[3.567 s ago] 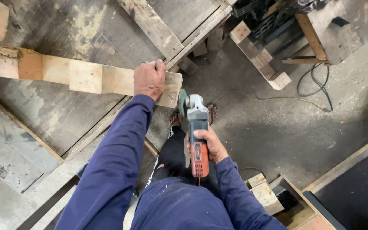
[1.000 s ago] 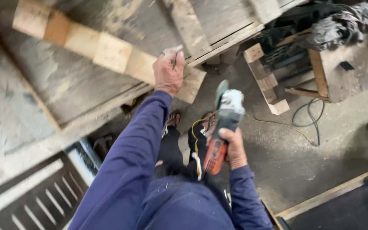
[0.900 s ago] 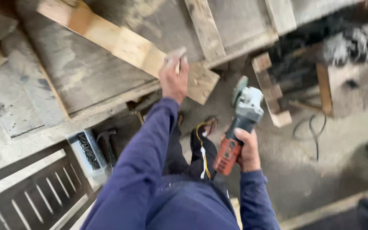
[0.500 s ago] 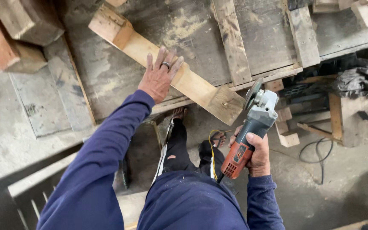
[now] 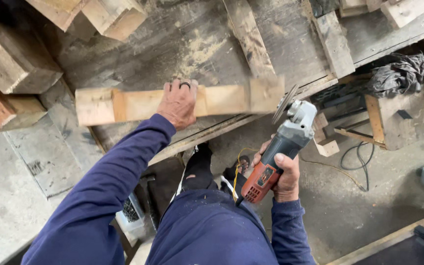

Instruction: The person uses an angle grinder with a sanding disc to smooth the edges and surfaces of a wooden pallet slat. They hold the slat with one hand and operate the tool with the other, moving along the length of the wood and flipping it to treat different sides.

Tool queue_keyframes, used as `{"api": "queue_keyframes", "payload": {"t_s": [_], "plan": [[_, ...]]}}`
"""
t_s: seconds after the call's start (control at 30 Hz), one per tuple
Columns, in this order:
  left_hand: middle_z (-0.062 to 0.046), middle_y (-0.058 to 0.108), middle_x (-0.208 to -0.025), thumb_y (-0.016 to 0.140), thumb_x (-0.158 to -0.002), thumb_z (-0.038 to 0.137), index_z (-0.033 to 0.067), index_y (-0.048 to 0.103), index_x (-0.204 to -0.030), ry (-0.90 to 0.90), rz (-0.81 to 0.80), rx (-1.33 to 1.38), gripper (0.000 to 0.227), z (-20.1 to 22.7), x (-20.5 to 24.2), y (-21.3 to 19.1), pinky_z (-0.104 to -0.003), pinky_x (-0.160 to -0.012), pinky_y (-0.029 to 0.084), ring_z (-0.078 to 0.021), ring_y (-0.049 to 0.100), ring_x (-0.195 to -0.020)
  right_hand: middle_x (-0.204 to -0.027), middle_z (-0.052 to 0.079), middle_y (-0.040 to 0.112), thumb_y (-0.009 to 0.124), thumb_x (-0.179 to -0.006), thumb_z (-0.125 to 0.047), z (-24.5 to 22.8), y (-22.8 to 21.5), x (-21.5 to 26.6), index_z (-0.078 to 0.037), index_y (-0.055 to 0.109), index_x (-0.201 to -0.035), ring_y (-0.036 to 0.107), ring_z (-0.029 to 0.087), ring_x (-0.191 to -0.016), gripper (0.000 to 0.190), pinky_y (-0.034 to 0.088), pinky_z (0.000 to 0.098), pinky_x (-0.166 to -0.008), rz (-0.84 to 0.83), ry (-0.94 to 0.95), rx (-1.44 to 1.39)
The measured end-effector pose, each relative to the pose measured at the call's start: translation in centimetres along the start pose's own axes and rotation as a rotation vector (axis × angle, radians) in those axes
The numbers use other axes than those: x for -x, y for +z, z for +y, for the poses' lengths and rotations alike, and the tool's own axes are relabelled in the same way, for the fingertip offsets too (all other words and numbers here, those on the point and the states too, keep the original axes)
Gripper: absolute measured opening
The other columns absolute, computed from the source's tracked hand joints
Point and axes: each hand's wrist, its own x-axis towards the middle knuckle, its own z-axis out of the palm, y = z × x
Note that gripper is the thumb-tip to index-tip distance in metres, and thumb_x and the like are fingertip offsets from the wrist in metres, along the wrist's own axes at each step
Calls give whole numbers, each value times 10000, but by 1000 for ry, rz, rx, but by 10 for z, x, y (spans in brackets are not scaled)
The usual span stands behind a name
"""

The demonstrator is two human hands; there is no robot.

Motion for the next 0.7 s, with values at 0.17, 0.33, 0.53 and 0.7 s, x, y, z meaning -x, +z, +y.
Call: {"api": "queue_keyframes", "payload": {"t_s": [0.17, 0.33, 0.53, 0.7], "plan": [[-205, 584, -1172, 842, -657, 398, -25, 511, -1264, -469, 79, 221, 811, 30, 9, -22, -532, -920, 443, -372, 538, -1104, -963, 169, 617, 732, -784, -306, -11, -14, 1, 47, 471, -1252, 689, 313, -782, 642, 590, 437, -665, -60, 3, 13], [-241, 580, -1199, 845, -661, 454, -33, 468, -1308, -842, 104, 402, 894, 53, 4, -34, -515, -971, 448, -421, 568, -1126, -931, 162, 623, 722, -746, -315, -21, -38, 17, 14, 472, -1281, 693, 304, -746, 676, 584, 434, -618, -79, 61, 78], [-270, 565, -1228, 816, -704, 638, -23, 419, -1381, -1019, 147, 595, 1026, 70, -53, -20, -521, -931, 497, -431, 613, -1102, -927, 159, 618, 740, -745, -311, -26, -71, 40, 15, 468, -1283, 693, 295, -737, 686, 596, 433, -631, -57, 101, 86], [-288, 542, -1359, 694, -747, 829, -47, 372, -1462, -980, 29, 716, 1176, 90, -82, -13, -525, -1081, 473, -439, 567, -1285, -908, 158, 641, 731, -751, -328, -31, -103, 64, 42, 531, -1169, 696, 290, -709, 593, 594, 420, -599, 4, 108, 147]]}}
